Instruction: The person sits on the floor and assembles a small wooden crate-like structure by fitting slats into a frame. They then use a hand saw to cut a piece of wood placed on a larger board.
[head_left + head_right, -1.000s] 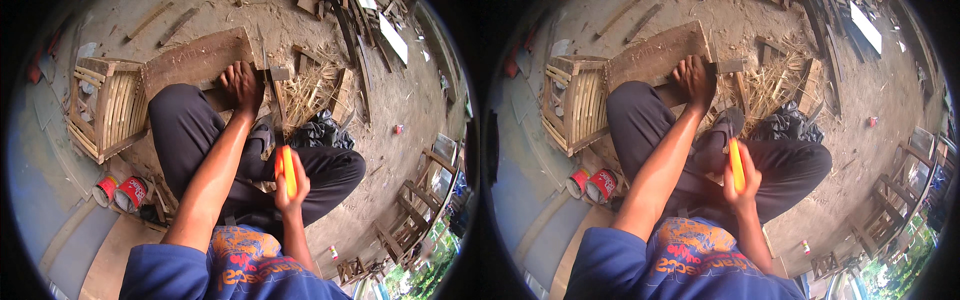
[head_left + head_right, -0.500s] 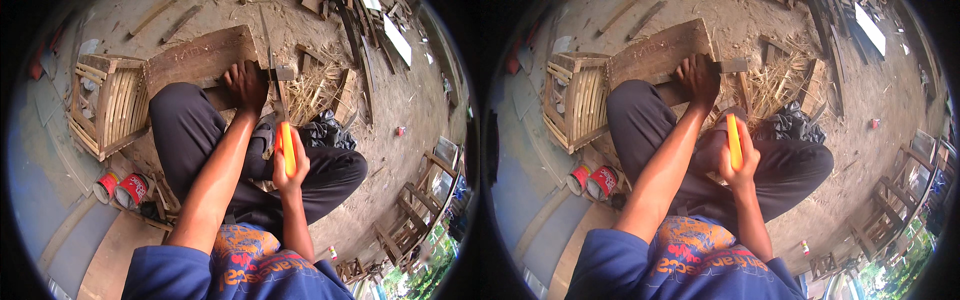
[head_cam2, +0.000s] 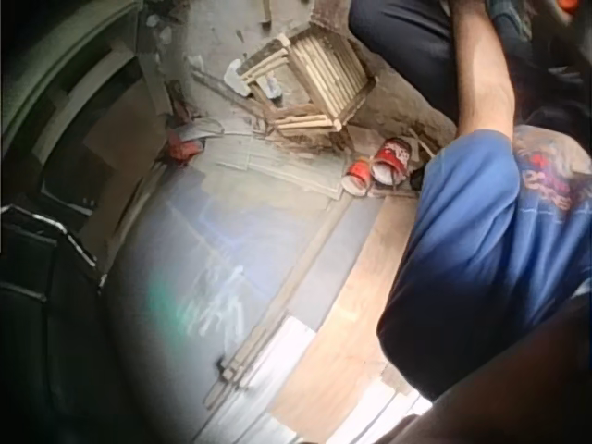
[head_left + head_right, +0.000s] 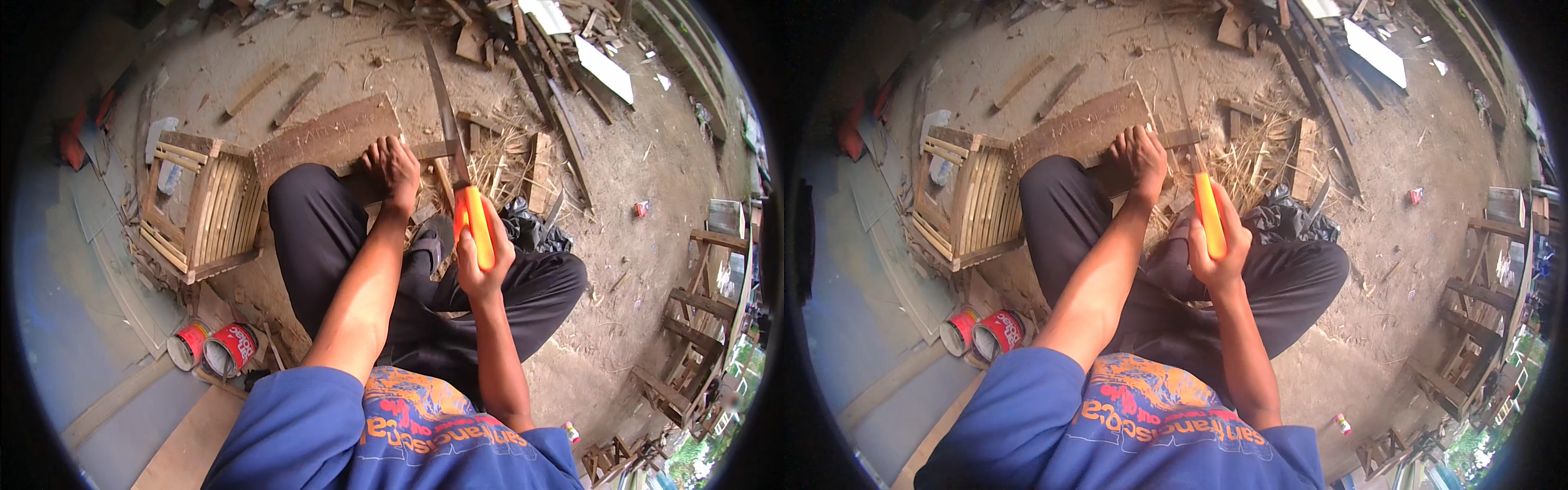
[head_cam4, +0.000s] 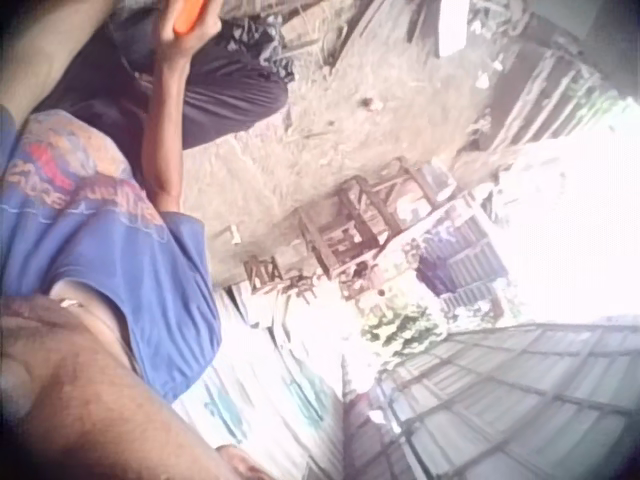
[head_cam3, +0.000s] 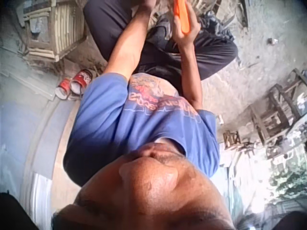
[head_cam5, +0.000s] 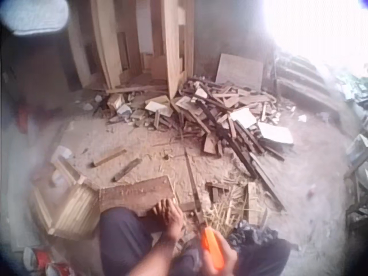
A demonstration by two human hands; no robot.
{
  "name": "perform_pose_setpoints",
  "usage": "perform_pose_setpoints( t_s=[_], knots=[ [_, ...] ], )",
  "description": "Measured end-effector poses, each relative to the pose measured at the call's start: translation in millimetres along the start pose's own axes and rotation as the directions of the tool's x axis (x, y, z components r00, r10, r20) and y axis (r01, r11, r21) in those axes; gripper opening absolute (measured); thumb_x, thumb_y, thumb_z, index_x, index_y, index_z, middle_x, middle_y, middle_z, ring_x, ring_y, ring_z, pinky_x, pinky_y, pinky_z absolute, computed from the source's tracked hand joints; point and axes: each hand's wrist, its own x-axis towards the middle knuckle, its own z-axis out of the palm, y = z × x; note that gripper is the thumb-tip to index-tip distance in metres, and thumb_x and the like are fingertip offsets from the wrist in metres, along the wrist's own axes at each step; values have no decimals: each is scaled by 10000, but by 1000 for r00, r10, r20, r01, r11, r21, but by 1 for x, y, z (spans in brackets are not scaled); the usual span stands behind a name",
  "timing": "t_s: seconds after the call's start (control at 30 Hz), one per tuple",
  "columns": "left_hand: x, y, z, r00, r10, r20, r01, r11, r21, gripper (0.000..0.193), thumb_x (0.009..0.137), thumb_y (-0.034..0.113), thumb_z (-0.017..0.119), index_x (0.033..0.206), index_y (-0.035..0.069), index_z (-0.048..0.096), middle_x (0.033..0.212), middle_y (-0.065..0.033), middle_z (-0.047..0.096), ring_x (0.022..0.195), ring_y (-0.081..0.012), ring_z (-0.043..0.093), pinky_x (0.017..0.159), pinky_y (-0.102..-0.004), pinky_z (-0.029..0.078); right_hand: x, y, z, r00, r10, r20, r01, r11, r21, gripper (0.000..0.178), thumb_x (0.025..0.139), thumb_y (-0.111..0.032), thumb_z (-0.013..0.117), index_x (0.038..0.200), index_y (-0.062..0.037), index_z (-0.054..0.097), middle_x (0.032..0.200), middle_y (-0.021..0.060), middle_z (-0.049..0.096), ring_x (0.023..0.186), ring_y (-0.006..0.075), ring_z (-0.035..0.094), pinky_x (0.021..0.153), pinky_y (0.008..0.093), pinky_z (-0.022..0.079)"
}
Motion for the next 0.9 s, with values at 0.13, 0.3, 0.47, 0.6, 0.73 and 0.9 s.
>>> perform_pose_setpoints(
  t_s=[0.13,0.3,0.47,0.6,0.73,0.9],
  knots=[
    [-1,-3,-15,1000,-21,-10,22,995,95,154,923,228,576,893,78,559,924,-127,605,970,-312,577,886,-470,404,-23,-3,-19,999,36,36,-35,999,-34,432,919,-36,630,1325,94,565,901,127,729,701,93,665,651,245,532],
    [-19,-6,-24,986,-125,113,112,987,118,165,935,227,567,970,72,611,1031,-121,615,1016,-300,576,871,-465,400,-55,1,-14,965,246,89,-253,964,76,434,914,-35,644,1329,73,575,912,130,737,762,102,689,691,252,541],
    [-6,-4,-12,966,-141,219,134,990,46,195,934,164,517,1071,68,618,1124,-138,595,1134,-320,546,930,-518,378,-69,22,-14,990,123,69,-124,992,12,462,898,-53,670,1338,52,576,989,180,749,830,136,721,745,267,549],
    [17,-12,-2,959,-130,251,140,990,-24,231,947,121,466,1138,45,573,1192,-155,562,1191,-351,514,1020,-547,336,-73,33,-18,995,92,49,-91,996,-19,469,907,-80,696,1343,42,575,942,159,744,770,134,710,705,275,554],
    [20,-40,22,970,-162,183,165,986,4,354,1012,193,405,1322,49,496,1403,-177,477,1317,-389,437,1133,-575,247,-69,10,-14,933,358,43,-360,920,152,296,946,-144,703,1169,31,617,808,62,689,658,82,621,602,248,502],
    [25,-20,21,891,-419,172,449,869,-207,540,1081,374,298,1465,13,417,1538,-199,407,1465,-363,316,1240,-516,116,-80,21,-22,839,530,124,-543,830,124,233,955,-194,718,891,-3,600,676,-8,595,605,36,516,533,230,413]
  ],
)
